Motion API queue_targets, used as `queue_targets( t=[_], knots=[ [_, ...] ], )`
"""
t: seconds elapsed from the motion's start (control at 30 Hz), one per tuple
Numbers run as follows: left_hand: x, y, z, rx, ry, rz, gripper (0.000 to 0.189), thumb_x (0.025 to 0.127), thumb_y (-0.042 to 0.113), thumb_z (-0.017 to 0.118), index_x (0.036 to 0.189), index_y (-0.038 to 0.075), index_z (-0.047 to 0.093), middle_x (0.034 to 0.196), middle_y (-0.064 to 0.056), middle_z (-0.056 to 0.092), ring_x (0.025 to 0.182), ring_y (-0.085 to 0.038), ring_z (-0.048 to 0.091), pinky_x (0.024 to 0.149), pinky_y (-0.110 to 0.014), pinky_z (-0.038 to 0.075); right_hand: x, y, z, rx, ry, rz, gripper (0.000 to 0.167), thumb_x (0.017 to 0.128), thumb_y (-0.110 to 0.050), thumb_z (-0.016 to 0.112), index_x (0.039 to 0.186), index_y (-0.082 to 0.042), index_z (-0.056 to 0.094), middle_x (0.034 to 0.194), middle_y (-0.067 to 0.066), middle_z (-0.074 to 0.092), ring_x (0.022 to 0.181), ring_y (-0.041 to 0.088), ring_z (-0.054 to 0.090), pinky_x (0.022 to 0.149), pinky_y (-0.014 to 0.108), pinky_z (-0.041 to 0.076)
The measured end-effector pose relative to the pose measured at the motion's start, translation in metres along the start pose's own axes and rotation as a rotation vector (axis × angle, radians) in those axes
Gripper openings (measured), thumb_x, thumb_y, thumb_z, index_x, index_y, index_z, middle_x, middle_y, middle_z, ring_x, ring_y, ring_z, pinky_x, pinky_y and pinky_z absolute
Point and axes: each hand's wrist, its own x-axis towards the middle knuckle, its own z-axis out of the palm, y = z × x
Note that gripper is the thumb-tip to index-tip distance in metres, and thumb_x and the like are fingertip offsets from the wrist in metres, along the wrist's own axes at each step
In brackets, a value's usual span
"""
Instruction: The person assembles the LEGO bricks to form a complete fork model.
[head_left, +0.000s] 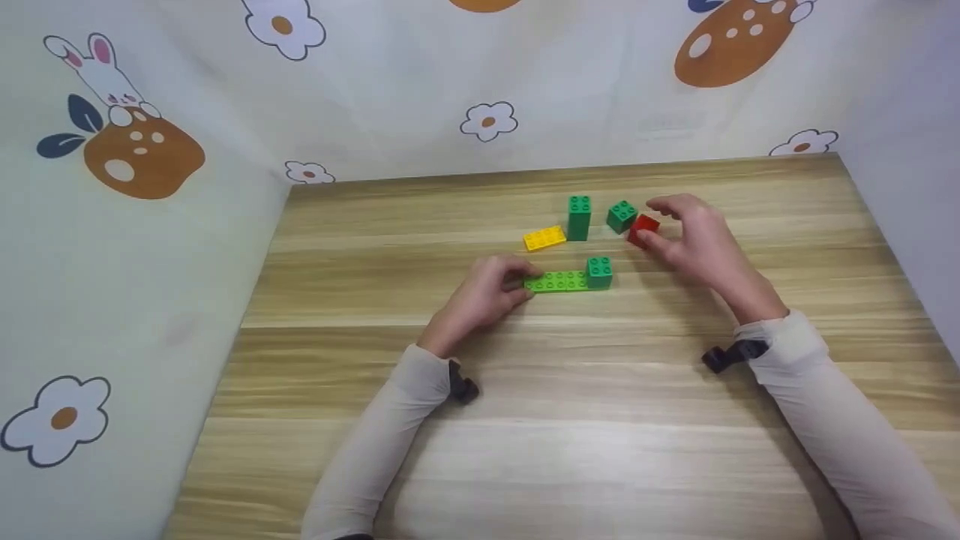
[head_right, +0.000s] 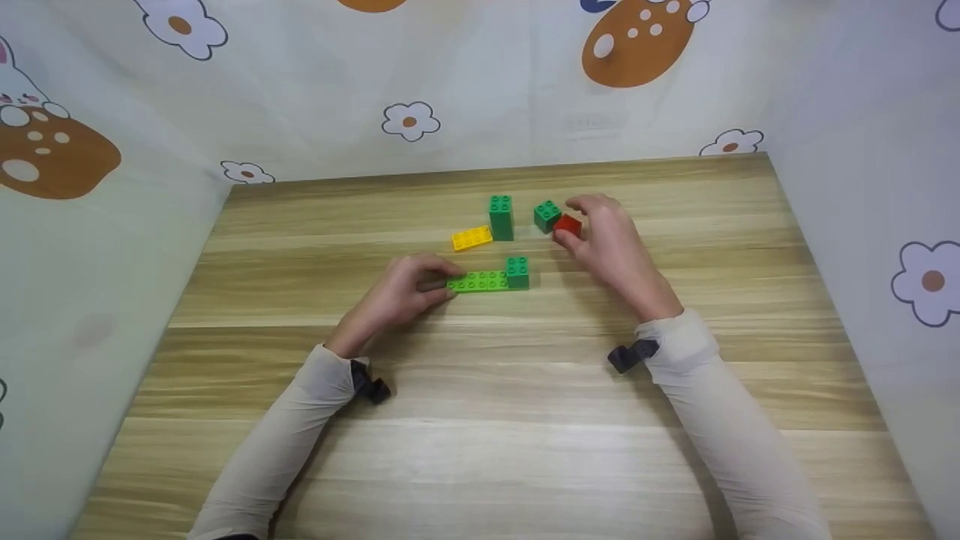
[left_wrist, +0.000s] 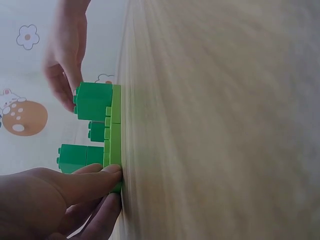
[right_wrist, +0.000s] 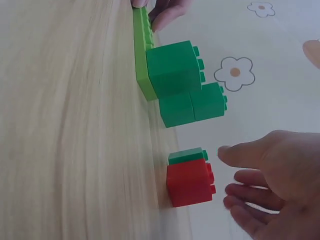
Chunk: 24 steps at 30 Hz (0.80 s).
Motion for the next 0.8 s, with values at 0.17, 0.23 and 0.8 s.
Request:
queue_targets(
  t=[0.17, 0.23, 0.8],
  knots=[
    [0.000, 0.000, 0.000, 0.005, 0.003, 0.005, 0.032, 0.095, 0.004, 0.081, 0.127, 0.008, 0.079, 0.128, -0.007, 0.079, 0.125, -0.020, 0.072, 0.115, -0.036, 0.055, 0.001, 0.009, 0.001, 0.010, -0.076, 0.077, 0.054, 0.096, -0.012, 0.081, 0.143, 0.008, 0.062, 0.141, 0.032, 0.065, 0.129, 0.049, 0.061, 0.113, 0.066, 0.051],
    [0.000, 0.000, 0.000, 0.001, 0.002, 0.004, 0.032, 0.095, 0.004, 0.081, 0.127, 0.008, 0.079, 0.128, -0.007, 0.079, 0.125, -0.020, 0.072, 0.116, -0.036, 0.055, 0.001, 0.011, 0.001, 0.018, -0.090, 0.093, 0.052, 0.096, -0.011, 0.080, 0.141, 0.009, 0.063, 0.140, 0.032, 0.066, 0.129, 0.049, 0.062, 0.113, 0.065, 0.051],
    [0.001, -0.004, 0.001, -0.072, -0.006, 0.008, 0.034, 0.095, 0.000, 0.080, 0.129, 0.005, 0.077, 0.131, -0.010, 0.078, 0.127, -0.021, 0.073, 0.114, -0.034, 0.056, 0.002, 0.007, 0.001, 0.058, -0.101, 0.149, 0.045, 0.097, -0.008, 0.079, 0.138, 0.005, 0.067, 0.131, 0.029, 0.073, 0.114, 0.041, 0.075, 0.102, 0.057, 0.061]
  ],
)
